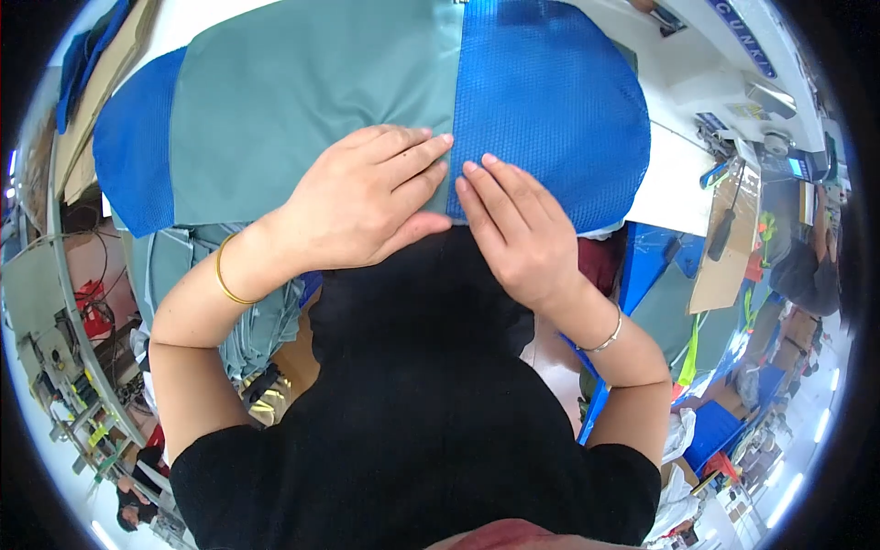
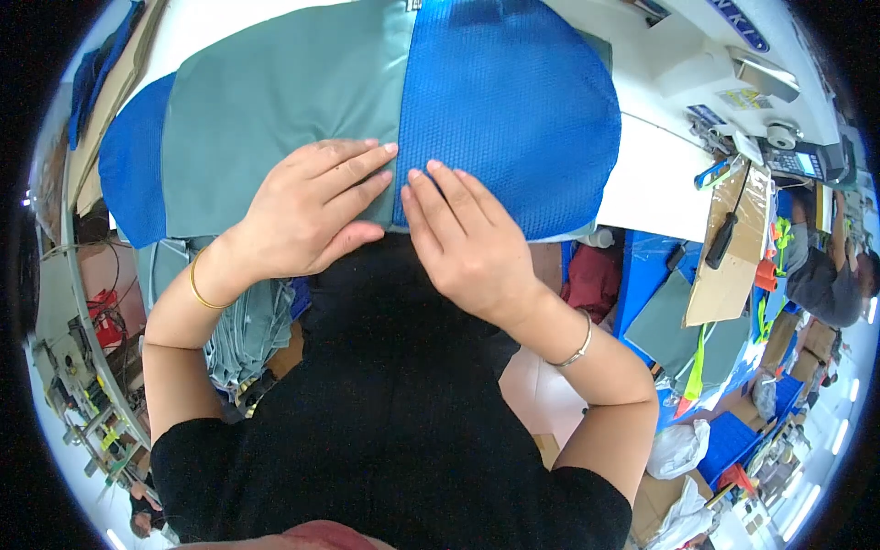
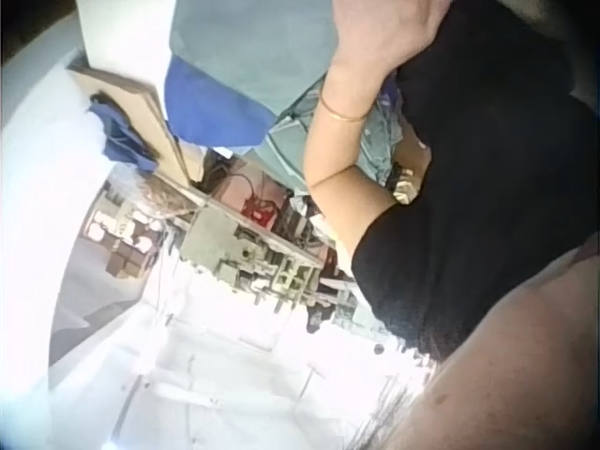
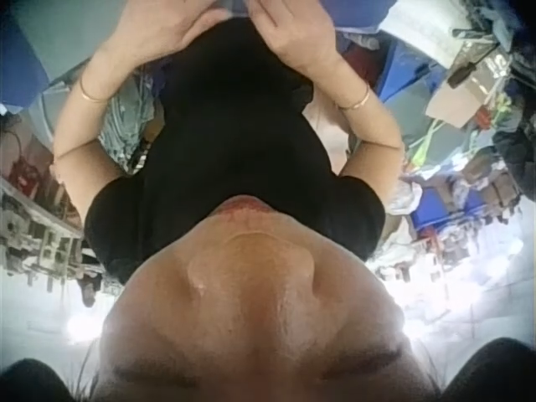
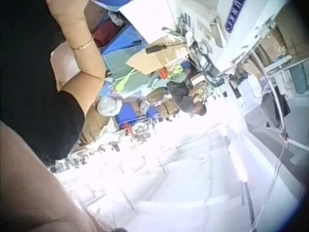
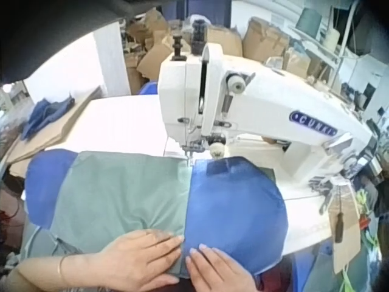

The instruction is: Sewing together multiple fabric or leather components using an industrial sewing machine to create a finished product.

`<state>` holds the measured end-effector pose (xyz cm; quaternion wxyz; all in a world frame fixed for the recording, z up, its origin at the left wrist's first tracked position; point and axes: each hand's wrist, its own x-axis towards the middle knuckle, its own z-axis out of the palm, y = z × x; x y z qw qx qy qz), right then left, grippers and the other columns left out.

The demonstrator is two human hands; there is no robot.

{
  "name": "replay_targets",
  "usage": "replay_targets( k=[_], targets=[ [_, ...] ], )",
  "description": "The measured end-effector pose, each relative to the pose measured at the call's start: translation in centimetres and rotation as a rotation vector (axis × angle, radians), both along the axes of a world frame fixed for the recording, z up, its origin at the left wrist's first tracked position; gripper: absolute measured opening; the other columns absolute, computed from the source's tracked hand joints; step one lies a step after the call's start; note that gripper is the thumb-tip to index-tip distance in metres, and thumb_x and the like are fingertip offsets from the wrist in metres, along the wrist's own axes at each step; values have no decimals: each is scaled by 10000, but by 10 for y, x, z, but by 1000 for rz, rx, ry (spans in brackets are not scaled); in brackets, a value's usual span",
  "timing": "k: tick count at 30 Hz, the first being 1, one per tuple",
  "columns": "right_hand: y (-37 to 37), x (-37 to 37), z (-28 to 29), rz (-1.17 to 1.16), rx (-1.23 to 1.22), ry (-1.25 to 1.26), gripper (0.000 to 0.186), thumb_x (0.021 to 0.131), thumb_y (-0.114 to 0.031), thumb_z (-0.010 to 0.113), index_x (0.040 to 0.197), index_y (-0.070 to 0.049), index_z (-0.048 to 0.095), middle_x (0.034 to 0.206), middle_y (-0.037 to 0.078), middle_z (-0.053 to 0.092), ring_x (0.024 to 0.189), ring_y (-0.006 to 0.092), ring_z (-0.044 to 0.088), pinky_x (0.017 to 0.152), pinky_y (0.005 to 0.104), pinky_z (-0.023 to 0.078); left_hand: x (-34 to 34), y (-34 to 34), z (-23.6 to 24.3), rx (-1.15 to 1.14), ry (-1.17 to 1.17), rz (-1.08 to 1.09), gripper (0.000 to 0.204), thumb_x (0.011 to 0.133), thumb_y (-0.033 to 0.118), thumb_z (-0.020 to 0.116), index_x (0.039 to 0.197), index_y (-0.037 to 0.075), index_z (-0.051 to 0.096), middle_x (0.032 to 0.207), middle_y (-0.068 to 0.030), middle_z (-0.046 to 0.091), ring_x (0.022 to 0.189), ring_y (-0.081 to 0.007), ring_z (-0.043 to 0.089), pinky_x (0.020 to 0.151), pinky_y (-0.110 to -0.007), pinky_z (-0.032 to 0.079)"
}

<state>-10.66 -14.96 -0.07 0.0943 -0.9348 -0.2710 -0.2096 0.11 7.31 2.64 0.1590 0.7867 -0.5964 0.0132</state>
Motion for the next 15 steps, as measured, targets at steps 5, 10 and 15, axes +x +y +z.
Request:
replay_targets(
  k=[5,10,15],
  targets=[
    [3,0,11,22,-37,85,384,860,-149,593,1164,67,687,1256,213,678,1195,355,649,1033,448,534,16,-13,-12,-85,21,120,596,902,220,708,1433,5,541,1567,-160,475,1432,-356,461,1127,-472,408],
    [-1,2,15,64,-45,120,384,862,-149,600,1162,77,680,1255,233,674,1190,369,653,1029,449,539,19,-4,-13,-6,84,95,634,913,249,685,1456,-29,513,1568,-186,466,1454,-368,436,1152,-499,387],
    [-3,2,11,42,-24,117,327,910,-126,626,1191,23,703,1281,202,682,1197,359,662,1026,429,549,20,-6,-14,-16,80,69,626,902,260,695,1428,-42,540,1565,-191,470,1430,-379,462,1156,-510,397]
  ],
)
